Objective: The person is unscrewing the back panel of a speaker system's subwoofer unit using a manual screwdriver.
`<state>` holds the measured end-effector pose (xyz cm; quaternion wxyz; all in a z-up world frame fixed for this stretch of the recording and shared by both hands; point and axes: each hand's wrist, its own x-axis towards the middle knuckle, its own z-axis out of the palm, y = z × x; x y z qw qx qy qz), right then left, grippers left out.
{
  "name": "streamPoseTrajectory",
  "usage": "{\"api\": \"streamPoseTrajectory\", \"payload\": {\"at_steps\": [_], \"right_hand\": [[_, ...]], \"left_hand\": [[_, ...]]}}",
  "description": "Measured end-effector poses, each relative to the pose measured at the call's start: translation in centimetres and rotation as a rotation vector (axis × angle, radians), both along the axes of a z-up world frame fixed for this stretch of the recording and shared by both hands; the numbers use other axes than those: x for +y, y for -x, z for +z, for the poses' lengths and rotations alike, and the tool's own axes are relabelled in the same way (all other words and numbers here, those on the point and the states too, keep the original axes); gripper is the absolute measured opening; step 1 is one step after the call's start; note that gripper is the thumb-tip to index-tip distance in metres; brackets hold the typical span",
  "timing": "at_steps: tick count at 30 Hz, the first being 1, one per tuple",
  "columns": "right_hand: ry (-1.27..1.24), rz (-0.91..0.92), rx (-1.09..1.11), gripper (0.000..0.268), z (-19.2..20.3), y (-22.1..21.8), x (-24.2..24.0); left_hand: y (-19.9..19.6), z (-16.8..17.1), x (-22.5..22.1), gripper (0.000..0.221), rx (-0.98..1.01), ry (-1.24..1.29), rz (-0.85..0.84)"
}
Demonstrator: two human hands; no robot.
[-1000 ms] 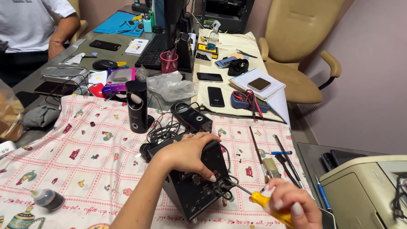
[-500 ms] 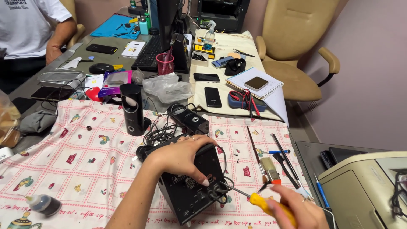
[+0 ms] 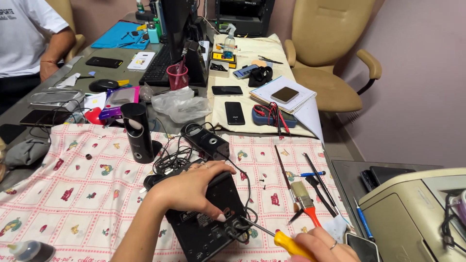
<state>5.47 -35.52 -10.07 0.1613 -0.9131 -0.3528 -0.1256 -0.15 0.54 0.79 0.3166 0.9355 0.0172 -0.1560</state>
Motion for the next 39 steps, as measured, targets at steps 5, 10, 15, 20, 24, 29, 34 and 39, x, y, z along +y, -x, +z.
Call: {"api": "streamPoseTrajectory", "payload": {"at_steps": [5, 10, 15, 20, 24, 29, 34, 39], "right_hand": [[-0.316, 0.171, -0.178, 0.024, 3.3, 1.1, 2.6], [-0.3, 0.575, -0.345, 0.012, 3.3, 0.5, 2.9], [-0.325, 0.331, 0.121, 0.023, 4.6, 2.5, 3.1], [-0.246, 0.419, 0.139, 0.044, 3.8, -0.1, 2.1], [-0.398, 0.045, 0.066, 0.028, 5.1, 1.3, 3.0], [-0.342, 0.367, -0.064, 0.019, 8.1, 0.3, 2.8], [-0.154, 0.534, -0.026, 0.022, 7.6, -0.5, 0.6], [-0.282, 0.769, -0.032, 0.013, 5.8, 0.0, 1.5]], "left_hand": [[0.0, -0.2, 0.1, 0.098, -0.01, 0.003, -0.007], [0.1, 0.1, -0.1, 0.098, 0.001, 0.002, -0.007], [-0.1, -0.6, 0.0, 0.097, -0.064, -0.028, -0.048], [-0.2, 0.2, -0.2, 0.095, 0.003, -0.035, -0.007], [-0.1, 0.2, -0.3, 0.096, 0.032, -0.033, -0.003], [-0.3, -0.3, -0.1, 0.095, 0.012, -0.031, -0.01], [-0.2, -0.2, -0.2, 0.096, 0.023, -0.031, 0.006], [-0.2, -0.5, 0.0, 0.094, -0.029, -0.026, -0.016]]}}
